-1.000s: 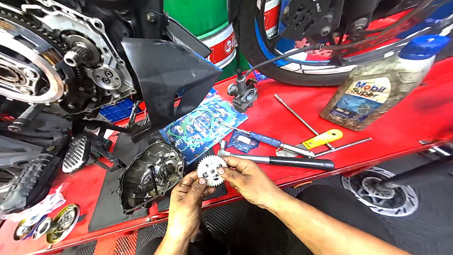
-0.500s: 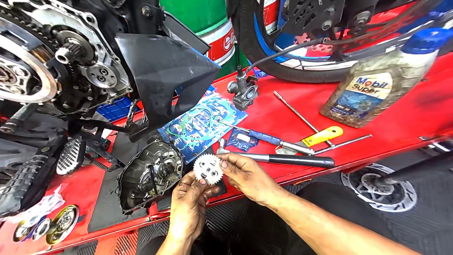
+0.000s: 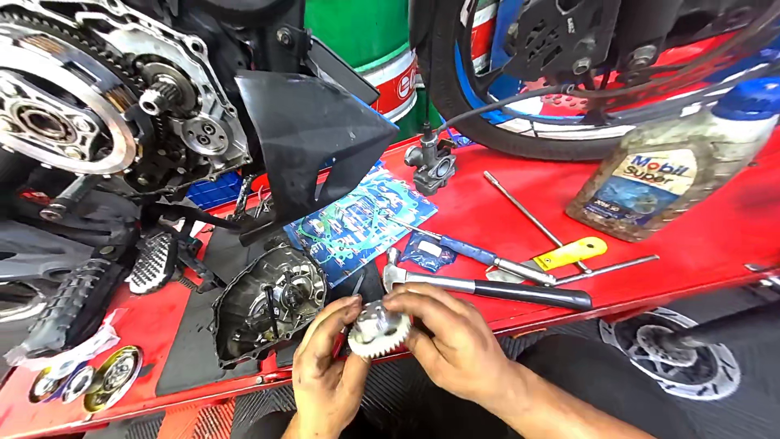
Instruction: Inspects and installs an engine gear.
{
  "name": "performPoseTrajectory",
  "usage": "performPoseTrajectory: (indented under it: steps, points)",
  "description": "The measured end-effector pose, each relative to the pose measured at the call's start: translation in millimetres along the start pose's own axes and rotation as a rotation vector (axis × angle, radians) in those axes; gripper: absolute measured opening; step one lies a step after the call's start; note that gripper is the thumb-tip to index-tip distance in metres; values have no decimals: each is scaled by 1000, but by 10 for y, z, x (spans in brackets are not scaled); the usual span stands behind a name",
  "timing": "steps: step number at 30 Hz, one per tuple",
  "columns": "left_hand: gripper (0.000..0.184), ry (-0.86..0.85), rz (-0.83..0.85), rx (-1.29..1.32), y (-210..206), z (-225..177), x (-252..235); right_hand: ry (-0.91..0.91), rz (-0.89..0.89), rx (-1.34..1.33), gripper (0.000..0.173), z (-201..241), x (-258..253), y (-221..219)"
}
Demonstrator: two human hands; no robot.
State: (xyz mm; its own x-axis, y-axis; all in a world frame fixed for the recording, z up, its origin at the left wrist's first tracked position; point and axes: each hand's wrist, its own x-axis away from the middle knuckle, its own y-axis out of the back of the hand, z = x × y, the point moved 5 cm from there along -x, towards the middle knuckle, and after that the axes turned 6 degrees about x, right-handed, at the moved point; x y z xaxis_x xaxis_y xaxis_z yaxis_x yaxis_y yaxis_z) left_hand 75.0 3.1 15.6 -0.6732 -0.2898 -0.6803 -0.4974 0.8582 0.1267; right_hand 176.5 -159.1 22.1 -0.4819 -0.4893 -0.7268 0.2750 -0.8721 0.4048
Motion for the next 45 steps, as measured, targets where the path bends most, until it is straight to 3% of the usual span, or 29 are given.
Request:
performPoseTrajectory:
  steps: [3, 6, 12, 15, 18, 22, 26, 30, 35, 39, 45]
  points:
    - [28, -236, -28, -220, 102, -145, -11, 204, -107, 96, 19, 180, 37, 76]
    - [22, -392, -28, -381, 145, -234, 19, 250, -148, 155, 20, 219, 82, 85]
    - [17, -443, -25, -350, 156, -194, 8, 242, -143, 118, 21, 158, 80, 43]
    - [17, -410, -13, -307, 154, -158, -19, 216, -130, 65, 21, 118, 53, 19]
    - [23, -238, -35, -94, 162, -59, -3, 64, -70, -43, 22, 109, 16, -29]
    - [29, 27, -222, 284, 191, -43, -173, -70, -15, -64, 26, 200, -363, -93]
    - [23, 169, -411, 266, 356, -156, -589, -152, 21, 119, 25, 425, -1000, -153]
    - [23, 134, -527, 472, 484, -107, -1073, -6, 34, 434, 35, 708, -1685, -278]
    - [18, 152, -640, 740, 602, 58, -1524, 218, 190, 792, 24, 1040, -2448, -418]
    - [16, 189, -666, 841, 709, 200, -1772, 127, 369, 810, 22, 1015, -2869, -523]
    - [22, 158, -717, 755, 932, 161, -1935, -5, 395, 715, 21, 970, -3085, -559]
